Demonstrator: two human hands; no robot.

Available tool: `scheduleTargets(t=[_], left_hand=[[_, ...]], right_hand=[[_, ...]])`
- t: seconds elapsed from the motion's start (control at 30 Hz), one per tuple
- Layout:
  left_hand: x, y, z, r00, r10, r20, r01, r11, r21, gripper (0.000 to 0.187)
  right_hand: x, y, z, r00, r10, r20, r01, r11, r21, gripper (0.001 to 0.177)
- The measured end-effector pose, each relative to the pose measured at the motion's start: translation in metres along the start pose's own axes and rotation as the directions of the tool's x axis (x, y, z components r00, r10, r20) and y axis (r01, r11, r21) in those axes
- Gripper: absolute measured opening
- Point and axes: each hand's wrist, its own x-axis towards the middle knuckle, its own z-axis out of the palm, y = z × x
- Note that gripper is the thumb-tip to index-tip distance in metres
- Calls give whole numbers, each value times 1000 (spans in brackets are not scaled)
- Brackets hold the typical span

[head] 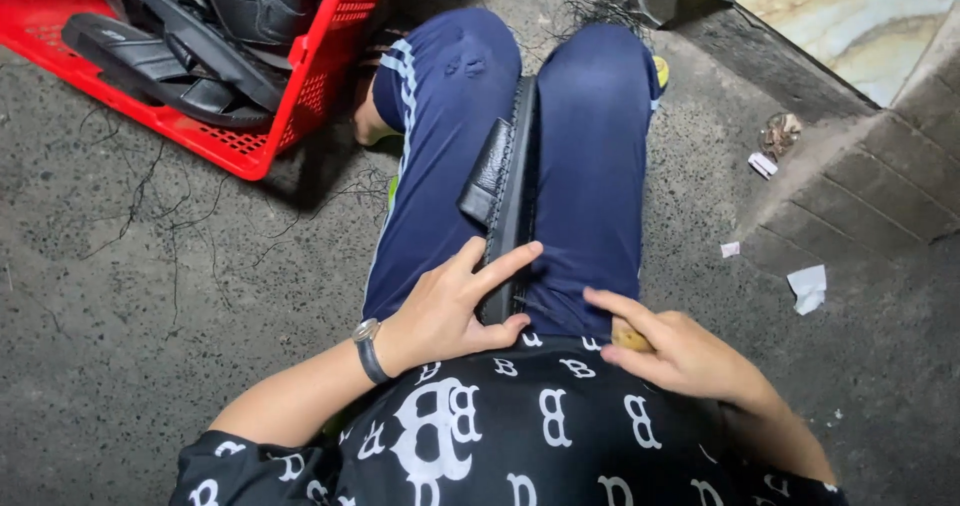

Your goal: Hand-sewing the sole of a black sandal using an awl and thread.

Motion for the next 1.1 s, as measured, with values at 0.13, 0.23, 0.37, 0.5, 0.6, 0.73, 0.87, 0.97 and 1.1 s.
scheduleTargets(t=[0.13,0.23,0.37,0.5,0.6,0.73,0.87,0.97,1.1], left_hand=[[0,4,0,1000,-3,13,3,1000,7,71],[0,7,1,1000,-19,16,19,1000,11,71],[0,9,-1,999,-26,23,25,999,20,72],[0,10,-1,999,-35,35,34,999,14,71],[0,10,-1,999,-34,35,34,999,21,71],[1,10,1,999,-31,44,30,999,15,71],[2,8,4,1000,-10,-13,10,999,39,63],[-6,-1,1,999,-15,-49,20,995,98,57],[-11,-12,-15,1000,5,-17,-4,998,61,43]], right_hand=[[-7,17,14,995,-55,-81,65,989,130,56],[-4,22,25,998,4,-55,-4,1000,-4,63],[-1,31,39,994,-17,-111,22,999,38,68],[5,30,43,989,-54,-141,65,995,76,68],[11,30,46,972,-150,-183,174,977,122,66],[32,34,60,935,-237,-265,289,941,176,64],[58,24,76,816,-394,-424,568,686,455,33],[9,76,52,687,-290,-667,634,687,355,29],[-166,226,-4,-100,-157,-982,36,986,-161,65]])
